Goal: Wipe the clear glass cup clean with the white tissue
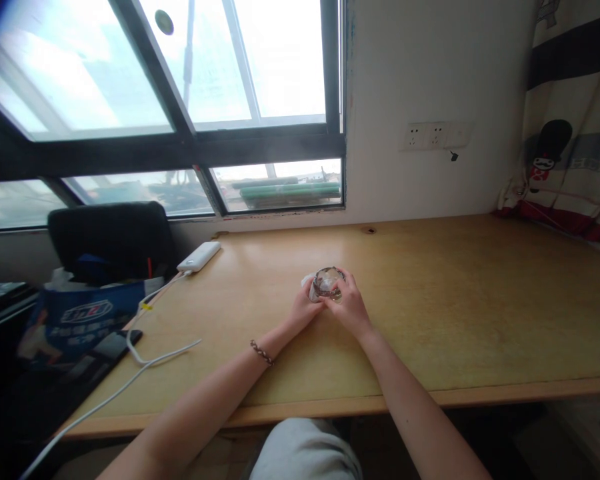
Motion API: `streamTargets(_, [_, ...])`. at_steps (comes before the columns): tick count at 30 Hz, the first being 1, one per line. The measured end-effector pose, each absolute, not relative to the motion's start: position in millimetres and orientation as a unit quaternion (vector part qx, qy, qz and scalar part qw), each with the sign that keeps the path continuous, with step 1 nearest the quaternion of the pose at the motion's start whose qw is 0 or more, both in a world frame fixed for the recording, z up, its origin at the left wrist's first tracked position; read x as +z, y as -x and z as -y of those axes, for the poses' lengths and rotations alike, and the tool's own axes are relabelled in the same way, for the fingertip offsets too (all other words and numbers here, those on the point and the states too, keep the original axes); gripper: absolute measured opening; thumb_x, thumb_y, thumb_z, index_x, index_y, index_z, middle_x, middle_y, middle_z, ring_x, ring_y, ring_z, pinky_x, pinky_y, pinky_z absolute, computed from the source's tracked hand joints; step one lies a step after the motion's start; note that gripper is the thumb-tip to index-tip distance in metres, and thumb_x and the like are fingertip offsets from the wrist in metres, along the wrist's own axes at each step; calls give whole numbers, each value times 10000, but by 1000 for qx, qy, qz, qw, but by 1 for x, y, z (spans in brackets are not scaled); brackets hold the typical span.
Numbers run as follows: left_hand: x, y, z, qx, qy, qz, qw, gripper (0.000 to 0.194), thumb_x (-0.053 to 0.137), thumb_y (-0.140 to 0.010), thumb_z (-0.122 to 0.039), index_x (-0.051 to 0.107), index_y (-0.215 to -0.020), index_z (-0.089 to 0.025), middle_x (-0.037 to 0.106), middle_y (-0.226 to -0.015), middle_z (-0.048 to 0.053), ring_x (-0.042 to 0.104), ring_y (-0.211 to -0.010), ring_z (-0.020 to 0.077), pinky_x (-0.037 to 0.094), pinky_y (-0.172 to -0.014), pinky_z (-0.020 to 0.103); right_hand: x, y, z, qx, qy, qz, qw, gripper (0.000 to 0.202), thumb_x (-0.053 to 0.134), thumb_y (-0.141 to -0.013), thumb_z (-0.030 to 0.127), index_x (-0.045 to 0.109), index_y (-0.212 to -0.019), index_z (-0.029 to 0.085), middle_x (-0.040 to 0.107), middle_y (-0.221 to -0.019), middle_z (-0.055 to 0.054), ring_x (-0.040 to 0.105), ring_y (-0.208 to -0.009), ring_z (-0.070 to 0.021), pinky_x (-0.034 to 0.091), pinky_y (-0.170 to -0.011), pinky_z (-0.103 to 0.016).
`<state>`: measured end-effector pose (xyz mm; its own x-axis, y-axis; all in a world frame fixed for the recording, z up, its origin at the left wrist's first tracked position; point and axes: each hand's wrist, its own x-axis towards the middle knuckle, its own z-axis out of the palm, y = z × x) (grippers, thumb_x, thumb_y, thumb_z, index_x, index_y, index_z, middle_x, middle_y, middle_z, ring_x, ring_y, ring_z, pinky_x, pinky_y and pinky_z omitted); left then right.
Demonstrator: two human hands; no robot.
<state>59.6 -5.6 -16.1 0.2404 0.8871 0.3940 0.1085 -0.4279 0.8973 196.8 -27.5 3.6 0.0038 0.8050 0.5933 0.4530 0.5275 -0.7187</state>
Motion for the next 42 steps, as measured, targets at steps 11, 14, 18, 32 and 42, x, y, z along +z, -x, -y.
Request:
streamTargets(11, [-25,-57,3,422,-736,-414,330,187,471,-767,-243,580,-890,-154,604,-807,38,530,-739,157,394,-682,257,-47,-349,-69,-1,572,631,524,359,599,-616,519,435,-636,200,410,-1157,-141,420,-1078,-264,344,-896,-391])
streamTargets(14, [-24,-57,4,424,-734,-410,335,206,433,-794,-264,585,-876,-152,601,-776,38,526,-715,151,385,-668,248,-56,-393,-90,-21,594,621,511,398,577,-604,568,423,-638,203,398,-1152,-145,418,-1077,-268,347,-895,-386])
streamTargets(18, [-26,-56,5,417,-727,-410,360,265,388,-824,-314,585,-896,-152,582,-650,22,524,-643,142,381,-639,240,-63,-431,-109,-24,607,632,481,424,555,-602,599,417,-651,201,375,-1165,-144,410,-1086,-271,328,-918,-390])
streamTargets(32, [-26,-57,5,411,-732,-418,346,270,387,-825,-317,598,-820,-149,576,-665,26,521,-649,137,386,-636,235,-84,-469,-133,-6,613,647,454,430,512,-614,614,390,-690,209,344,-1173,-136,345,-1153,-278,288,-965,-398])
streamTargets(42, [-25,-57,7,440,-708,-412,367,263,413,-809,-323,604,-801,-143,580,-687,30,518,-634,128,402,-602,225,-75,-469,-128,45,617,666,418,436,493,-646,597,498,-792,186,284,-1291,-137,261,-1228,-279,228,-1008,-397])
